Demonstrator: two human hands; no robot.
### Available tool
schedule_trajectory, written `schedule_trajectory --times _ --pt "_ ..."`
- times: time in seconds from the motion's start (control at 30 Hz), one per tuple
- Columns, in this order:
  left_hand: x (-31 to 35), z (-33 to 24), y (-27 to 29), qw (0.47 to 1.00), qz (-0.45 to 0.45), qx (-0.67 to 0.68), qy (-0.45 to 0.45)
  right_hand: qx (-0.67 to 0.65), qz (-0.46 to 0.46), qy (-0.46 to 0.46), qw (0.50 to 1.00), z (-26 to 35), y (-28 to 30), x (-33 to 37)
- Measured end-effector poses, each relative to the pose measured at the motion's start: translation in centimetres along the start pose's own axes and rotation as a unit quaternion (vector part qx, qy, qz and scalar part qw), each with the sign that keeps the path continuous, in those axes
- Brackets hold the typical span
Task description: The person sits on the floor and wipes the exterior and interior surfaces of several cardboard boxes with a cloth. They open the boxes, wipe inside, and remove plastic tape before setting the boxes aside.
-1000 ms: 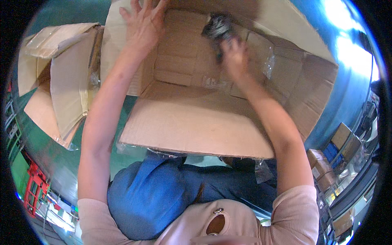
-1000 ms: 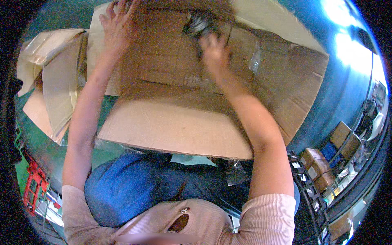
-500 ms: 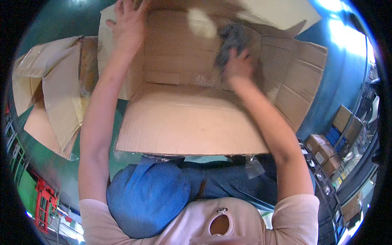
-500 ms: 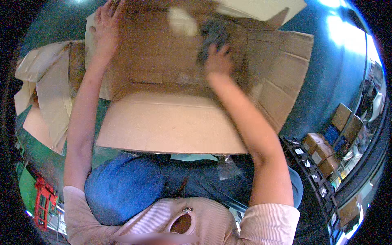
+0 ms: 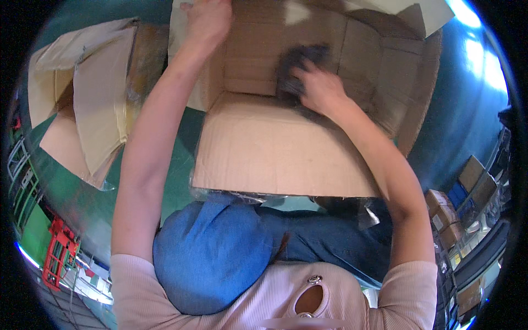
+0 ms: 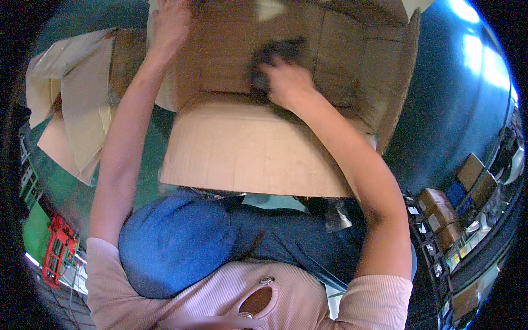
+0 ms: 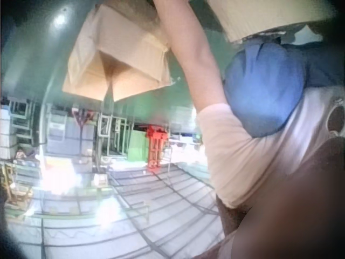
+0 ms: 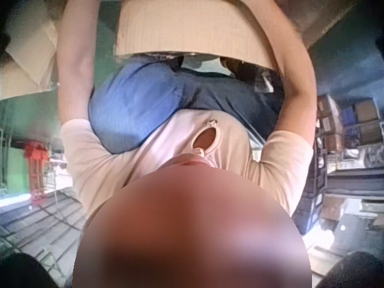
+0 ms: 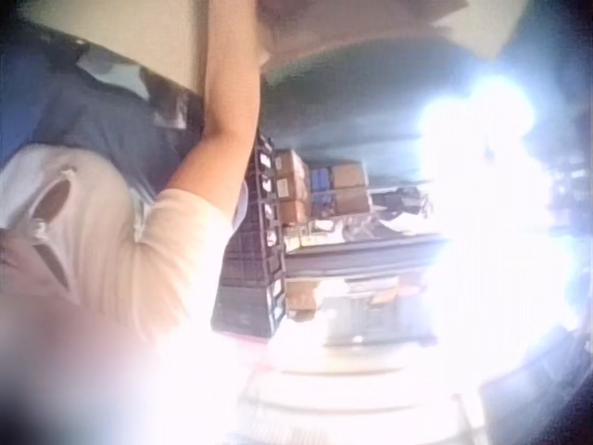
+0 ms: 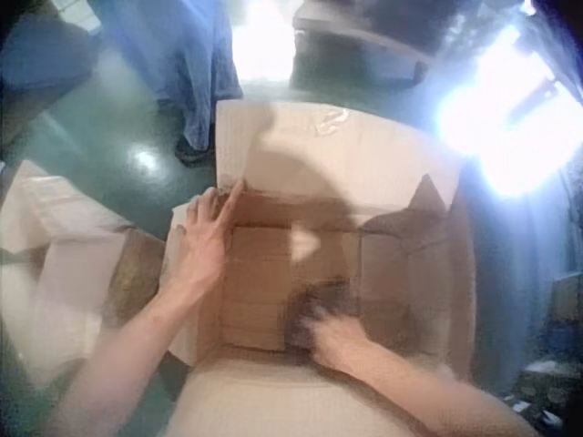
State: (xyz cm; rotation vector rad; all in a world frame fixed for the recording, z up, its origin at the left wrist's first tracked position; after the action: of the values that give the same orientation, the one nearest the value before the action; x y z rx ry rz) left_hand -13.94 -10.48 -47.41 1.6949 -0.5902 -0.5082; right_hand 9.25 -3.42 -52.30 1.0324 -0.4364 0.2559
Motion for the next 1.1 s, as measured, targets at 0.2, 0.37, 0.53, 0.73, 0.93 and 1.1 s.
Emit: schedule_trajectory --times 0.2,0.37,0.53,0.73,0.93,1.1 --pt "0.0 0.2 0.1 0.999 -0.029 -0.031 -0.018 -0.113 0.012 0.274 0.955 5.0 -0.6 -4.6" --pt "0.2 0.1 1.3 0.999 0.026 -0.022 -0.004 -0.122 0.200 0.036 0.972 -2.9 -0.5 2.8" --pt "0.8 -1.2 1.1 0.999 0.035 0.023 0.020 -0.050 0.266 0.004 0.963 1.4 1.5 -0.6" --pt "0.9 -1.7 0.5 1.000 0.010 0.003 0.030 -0.195 0.056 0.086 0.975 10.3 3.2 -3.5" --pt "1.4 -0.6 0.6 0.989 0.028 0.137 0.052 -0.029 0.232 -0.088 0.968 -1.1 1.9 4.8" --pt "0.4 1.0 -0.5 0.952 -0.010 0.295 0.079 -0.430 -0.083 -0.001 0.899 -2.2 3.4 -6.7"
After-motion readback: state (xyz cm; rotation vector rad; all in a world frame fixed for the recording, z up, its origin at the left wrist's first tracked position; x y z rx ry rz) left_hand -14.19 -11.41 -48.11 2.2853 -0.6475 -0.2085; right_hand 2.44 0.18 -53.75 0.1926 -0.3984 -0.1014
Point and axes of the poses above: each hand's wrist, its own x-axis away from the middle knuckle, its own y-axis out of the back of the hand, z = x × y, the point moved 2 cm from there along -x, towards the middle knuckle, and after that the axes turned 15 degrees about y, right-handed, at the moved point
